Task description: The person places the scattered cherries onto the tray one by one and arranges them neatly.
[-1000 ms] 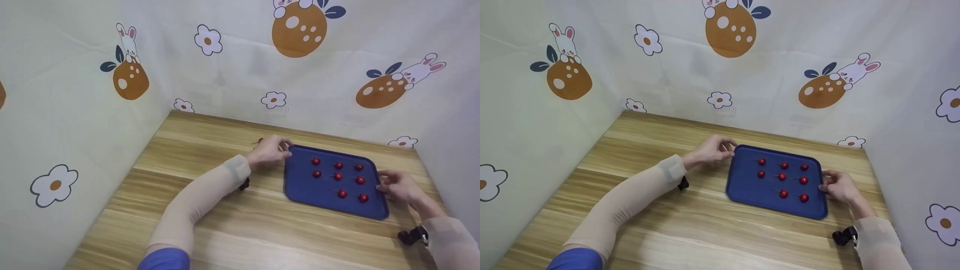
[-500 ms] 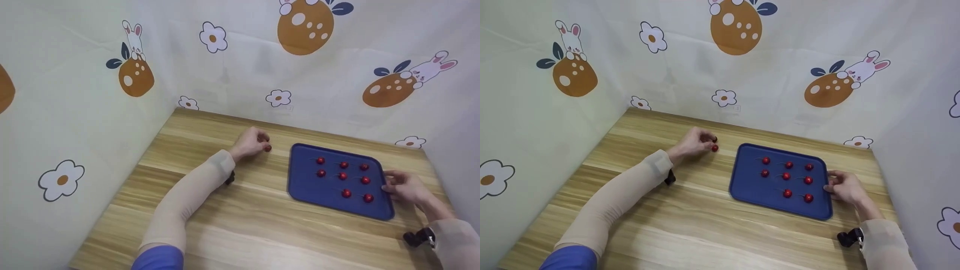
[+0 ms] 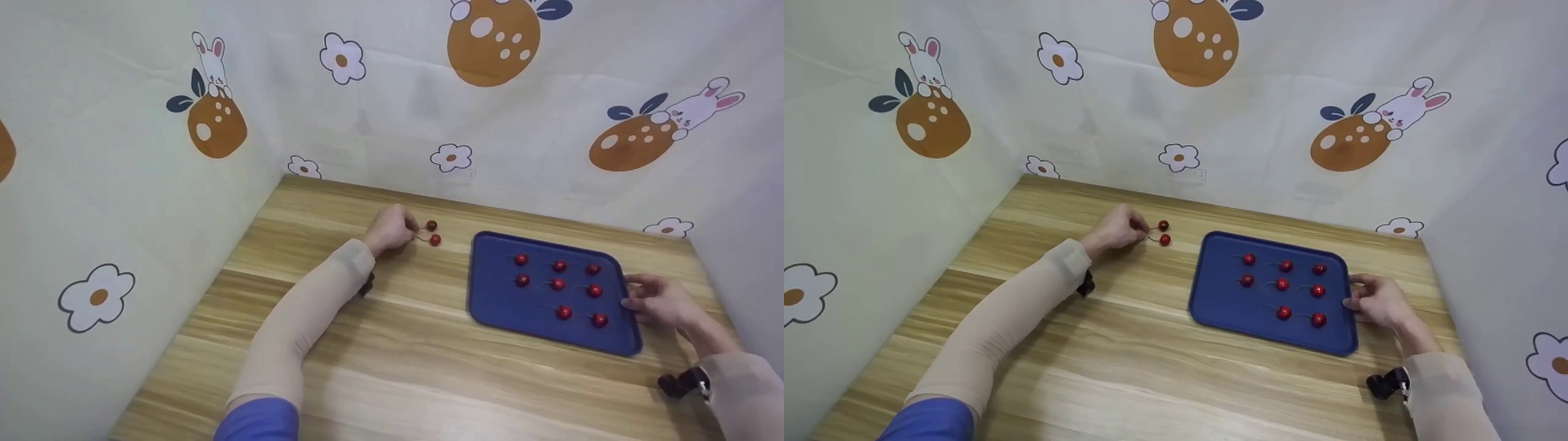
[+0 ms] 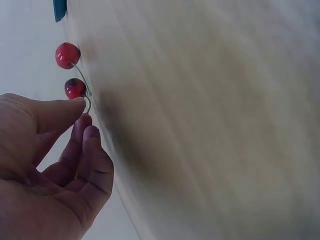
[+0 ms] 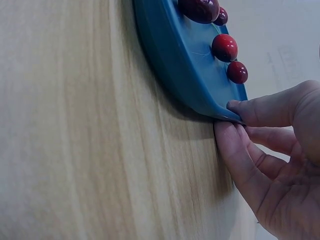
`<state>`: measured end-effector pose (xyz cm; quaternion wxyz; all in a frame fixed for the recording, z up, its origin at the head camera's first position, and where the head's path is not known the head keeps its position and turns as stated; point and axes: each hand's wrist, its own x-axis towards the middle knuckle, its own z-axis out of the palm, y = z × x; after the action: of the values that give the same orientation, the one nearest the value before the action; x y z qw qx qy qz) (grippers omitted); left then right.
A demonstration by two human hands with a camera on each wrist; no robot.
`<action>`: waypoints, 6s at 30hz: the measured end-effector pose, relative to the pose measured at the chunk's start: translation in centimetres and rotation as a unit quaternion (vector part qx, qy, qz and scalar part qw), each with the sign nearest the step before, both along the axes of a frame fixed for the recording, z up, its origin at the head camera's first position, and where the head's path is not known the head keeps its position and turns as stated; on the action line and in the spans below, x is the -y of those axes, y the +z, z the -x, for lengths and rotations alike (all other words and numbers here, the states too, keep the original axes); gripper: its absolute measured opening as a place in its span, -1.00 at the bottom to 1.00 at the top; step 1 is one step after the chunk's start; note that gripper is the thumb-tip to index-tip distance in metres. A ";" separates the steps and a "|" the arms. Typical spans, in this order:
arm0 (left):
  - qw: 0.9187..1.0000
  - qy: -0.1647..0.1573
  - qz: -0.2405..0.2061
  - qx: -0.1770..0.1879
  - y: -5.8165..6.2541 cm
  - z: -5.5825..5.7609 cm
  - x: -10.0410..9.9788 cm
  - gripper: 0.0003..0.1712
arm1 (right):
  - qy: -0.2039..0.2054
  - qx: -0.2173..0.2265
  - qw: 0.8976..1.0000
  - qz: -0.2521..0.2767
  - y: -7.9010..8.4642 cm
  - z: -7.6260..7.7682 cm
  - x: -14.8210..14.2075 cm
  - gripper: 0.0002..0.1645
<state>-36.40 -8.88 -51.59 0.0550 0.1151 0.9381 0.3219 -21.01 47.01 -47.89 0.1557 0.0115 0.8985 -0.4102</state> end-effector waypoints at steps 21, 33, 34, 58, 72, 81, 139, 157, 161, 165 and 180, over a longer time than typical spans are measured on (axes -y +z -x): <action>0.998 -0.038 0.052 0.000 3.3 -4.1 -2.7 -0.79 | -0.002 0.001 1.000 -0.004 -0.2 0.3 -0.2 -0.10; 0.997 -0.041 0.069 -0.012 3.6 -4.4 -3.0 -0.86 | 0.000 -0.003 1.000 -0.006 -0.2 0.1 0.0 -0.12; 0.997 -0.042 0.065 -0.012 3.6 -4.4 -2.8 -0.86 | 0.001 -0.003 1.000 -0.004 -0.2 0.1 0.0 -0.13; 0.996 -0.081 -0.050 0.001 5.1 -7.0 -4.2 -0.87 | 0.001 -0.001 1.000 -0.009 0.1 0.1 0.0 -0.14; 0.978 -0.118 -0.133 0.113 5.3 -9.2 -8.3 -0.89 | 0.008 -0.008 1.000 0.015 -0.3 0.2 -0.2 -0.13; 0.980 -0.145 -0.096 0.099 5.4 -10.1 -10.5 -0.87 | 0.007 -0.006 1.000 0.022 -0.4 0.1 -0.2 -0.12; 0.960 -0.228 0.146 -0.068 3.9 -13.1 -18.1 -0.87 | -0.003 -0.003 1.000 -0.008 0.0 0.1 -0.1 -0.09; 0.986 -0.161 -0.007 -0.043 4.7 -10.0 -9.0 -0.78 | 0.005 -0.001 1.000 0.004 0.2 0.2 0.0 -0.10; 0.988 -0.143 -0.003 -0.053 4.5 -9.0 -6.7 -0.75 | 0.005 -0.004 1.000 0.007 0.3 0.1 -0.1 -0.10; 0.993 -0.112 0.001 -0.044 4.5 -7.9 -4.7 -0.71 | 0.002 -0.003 1.000 0.010 0.2 0.1 -0.1 -0.10; 0.999 0.037 -0.015 0.023 -0.6 -0.1 -0.9 -0.76 | -0.002 0.006 1.000 0.006 -0.2 0.2 -0.4 -0.05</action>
<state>-36.28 -7.96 -52.18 0.0629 0.0739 0.9354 0.3401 -21.21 47.44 -48.07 0.1609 0.0147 0.8949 -0.4160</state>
